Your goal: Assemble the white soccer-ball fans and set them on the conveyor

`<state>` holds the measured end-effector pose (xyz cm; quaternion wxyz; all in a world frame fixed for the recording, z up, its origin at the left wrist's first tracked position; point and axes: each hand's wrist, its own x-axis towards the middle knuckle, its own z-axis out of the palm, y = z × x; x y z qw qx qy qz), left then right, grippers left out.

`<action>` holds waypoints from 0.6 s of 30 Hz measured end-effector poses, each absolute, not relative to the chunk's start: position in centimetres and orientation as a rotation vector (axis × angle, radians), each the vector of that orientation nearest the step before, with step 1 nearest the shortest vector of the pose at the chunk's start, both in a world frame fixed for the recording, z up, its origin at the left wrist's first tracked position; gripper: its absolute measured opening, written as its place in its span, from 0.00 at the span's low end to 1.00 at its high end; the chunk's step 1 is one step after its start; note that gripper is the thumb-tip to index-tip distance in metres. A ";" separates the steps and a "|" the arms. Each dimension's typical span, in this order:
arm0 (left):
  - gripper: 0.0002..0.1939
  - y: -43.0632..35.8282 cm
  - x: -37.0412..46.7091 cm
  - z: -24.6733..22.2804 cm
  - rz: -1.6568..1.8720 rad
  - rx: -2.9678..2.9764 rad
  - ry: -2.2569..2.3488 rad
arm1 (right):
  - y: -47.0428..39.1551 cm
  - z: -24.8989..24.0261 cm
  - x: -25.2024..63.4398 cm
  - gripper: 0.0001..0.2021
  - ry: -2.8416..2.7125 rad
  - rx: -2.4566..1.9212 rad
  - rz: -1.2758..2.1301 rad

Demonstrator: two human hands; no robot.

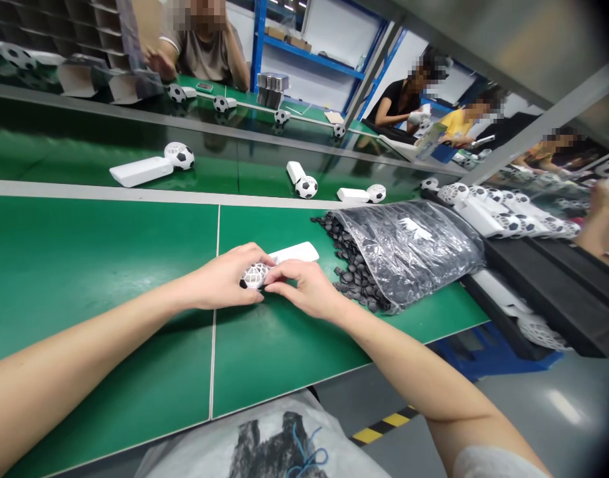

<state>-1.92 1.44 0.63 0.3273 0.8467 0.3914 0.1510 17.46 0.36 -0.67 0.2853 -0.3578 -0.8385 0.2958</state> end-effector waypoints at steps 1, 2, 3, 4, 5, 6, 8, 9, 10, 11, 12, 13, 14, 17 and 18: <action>0.20 1.4 -1.8 0.5 0.419 2.214 1.043 | 0.4 -0.7 17.3 0.03 -2.237 -0.962 0.787; 0.18 1.3 -1.7 0.3 0.441 2.210 1.060 | 0.5 -0.7 17.3 0.03 -2.225 -0.974 0.784; 0.17 1.3 -1.6 0.2 0.457 2.209 1.079 | 0.6 -0.7 17.2 0.02 -2.209 -0.997 0.787; 0.15 1.2 -1.4 0.1 0.472 2.210 1.099 | 0.7 -0.6 17.2 0.02 -2.194 -1.028 0.799; 0.14 1.1 -1.3 0.1 0.489 2.213 1.121 | 0.8 -0.6 17.1 0.03 -2.189 -1.067 0.818; 0.13 1.0 -1.2 0.1 0.503 2.215 1.137 | 1.0 -0.6 17.1 0.04 -2.192 -1.107 0.840; 0.13 0.8 -1.0 0.0 0.542 2.202 1.156 | 1.3 -0.7 17.1 0.06 -2.204 -1.184 0.883; 0.14 0.7 -0.9 0.0 0.565 2.187 1.159 | 1.5 -0.9 17.1 0.07 -2.205 -1.215 0.898; 0.16 0.5 -0.8 0.0 0.583 2.168 1.156 | 1.7 -1.0 17.0 0.08 -2.197 -1.240 0.905; 0.17 0.3 -0.7 -0.1 0.596 2.151 1.155 | 1.9 -1.0 17.0 0.09 -2.182 -1.257 0.908; 0.18 0.2 -0.7 -0.1 0.608 2.138 1.153 | 2.0 -1.0 16.9 0.10 -2.171 -1.257 0.909; 0.18 0.0 -0.7 -0.2 0.620 2.126 1.150 | 2.1 -0.9 17.0 0.10 -2.167 -1.235 0.907; 0.18 0.0 -0.8 -0.4 0.624 2.111 1.147 | 2.1 -0.7 17.2 0.10 -2.174 -1.194 0.899; 0.21 0.9 -1.5 -0.5 0.627 2.074 1.182 | 1.6 -0.1 19.0 0.08 -2.202 -1.113 0.759; 0.23 1.8 -1.8 -0.4 0.633 2.077 1.215 | 1.3 -0.1 20.2 0.06 -2.187 -1.145 0.661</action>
